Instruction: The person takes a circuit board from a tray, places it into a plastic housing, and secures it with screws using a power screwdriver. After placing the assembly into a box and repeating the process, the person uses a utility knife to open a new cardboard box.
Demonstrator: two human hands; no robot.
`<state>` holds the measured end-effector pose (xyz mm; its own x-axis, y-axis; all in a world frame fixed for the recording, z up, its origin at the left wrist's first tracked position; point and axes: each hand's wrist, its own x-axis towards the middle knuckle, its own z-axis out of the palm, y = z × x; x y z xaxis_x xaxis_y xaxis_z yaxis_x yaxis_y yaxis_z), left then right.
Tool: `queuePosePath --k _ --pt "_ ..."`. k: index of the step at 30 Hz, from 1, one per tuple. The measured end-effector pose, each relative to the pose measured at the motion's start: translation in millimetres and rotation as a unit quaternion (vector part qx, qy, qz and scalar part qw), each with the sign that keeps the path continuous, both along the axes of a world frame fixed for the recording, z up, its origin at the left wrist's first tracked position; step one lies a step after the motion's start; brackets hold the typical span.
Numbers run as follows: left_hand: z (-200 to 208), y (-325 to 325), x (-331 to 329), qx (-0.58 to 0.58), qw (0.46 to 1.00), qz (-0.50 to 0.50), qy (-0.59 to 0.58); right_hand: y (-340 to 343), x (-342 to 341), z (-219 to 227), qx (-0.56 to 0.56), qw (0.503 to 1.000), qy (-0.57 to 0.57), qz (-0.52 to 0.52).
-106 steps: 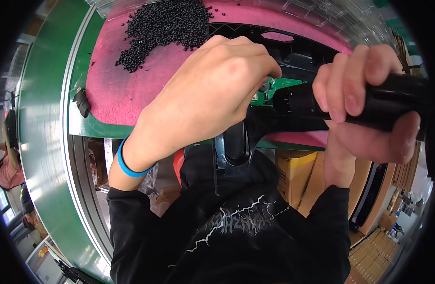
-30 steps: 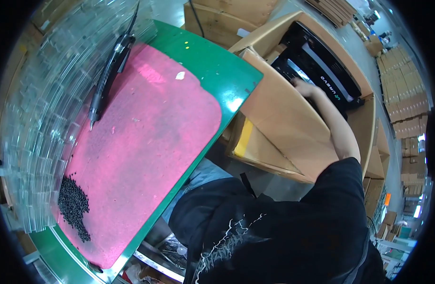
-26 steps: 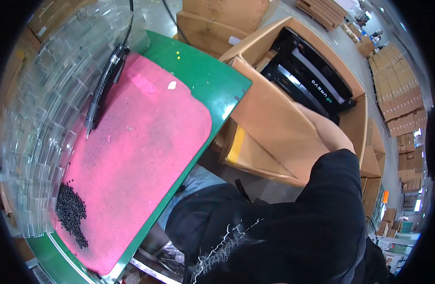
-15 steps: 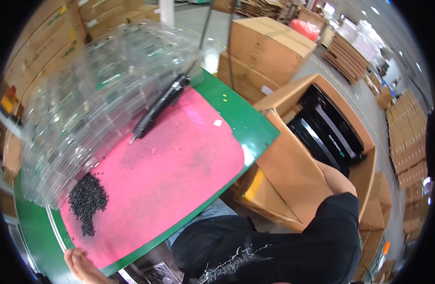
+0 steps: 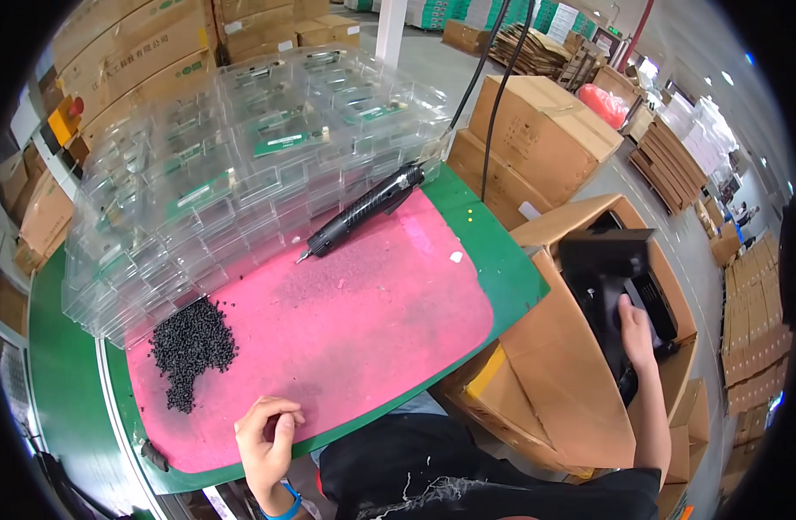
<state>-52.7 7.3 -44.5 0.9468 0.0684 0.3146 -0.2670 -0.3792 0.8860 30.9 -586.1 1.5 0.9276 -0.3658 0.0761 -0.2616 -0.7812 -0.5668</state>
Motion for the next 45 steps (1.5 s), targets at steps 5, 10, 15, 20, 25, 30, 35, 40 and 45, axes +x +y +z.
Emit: queuePosePath --k 5,10,15,20,25,30,35,40,45 --pt "4.5 -6.3 7.0 -0.026 0.999 0.014 0.032 99.2 -7.1 1.4 -0.16 0.923 -0.348 0.033" --pt "9.1 -8.5 6.0 0.105 0.994 -0.01 0.01 193.5 12.0 -5.3 -0.312 0.752 -0.331 0.477" --pt "7.0 -7.8 -4.7 -0.002 0.999 0.024 0.025 285.0 35.3 -25.2 -0.244 0.673 -0.349 0.604" --pt "7.8 -3.0 -4.1 0.006 0.998 -0.004 -0.054 339.6 52.8 -23.0 -0.162 0.603 -0.389 0.677" --pt "-1.5 -4.5 -14.1 -0.095 0.992 0.068 -0.053 387.1 99.6 37.5 -0.107 0.566 -0.399 0.713" --pt "-9.9 -5.6 -19.8 -0.082 0.986 0.115 -0.087 466.1 238.8 112.9 -0.139 0.716 -0.416 0.543" --pt "-14.3 -5.6 -13.4 -0.094 0.988 0.08 -0.093 518.3 401.2 125.2 -0.291 0.815 -0.276 0.418" --pt "-13.8 -12.0 -17.3 -0.067 0.986 0.114 -0.103 574.7 475.6 115.5 -0.459 0.795 -0.158 0.364" --pt "-31.2 0.9 -21.0 0.008 0.982 0.122 -0.143 597.3 495.3 101.4 -0.519 0.748 -0.141 0.39"
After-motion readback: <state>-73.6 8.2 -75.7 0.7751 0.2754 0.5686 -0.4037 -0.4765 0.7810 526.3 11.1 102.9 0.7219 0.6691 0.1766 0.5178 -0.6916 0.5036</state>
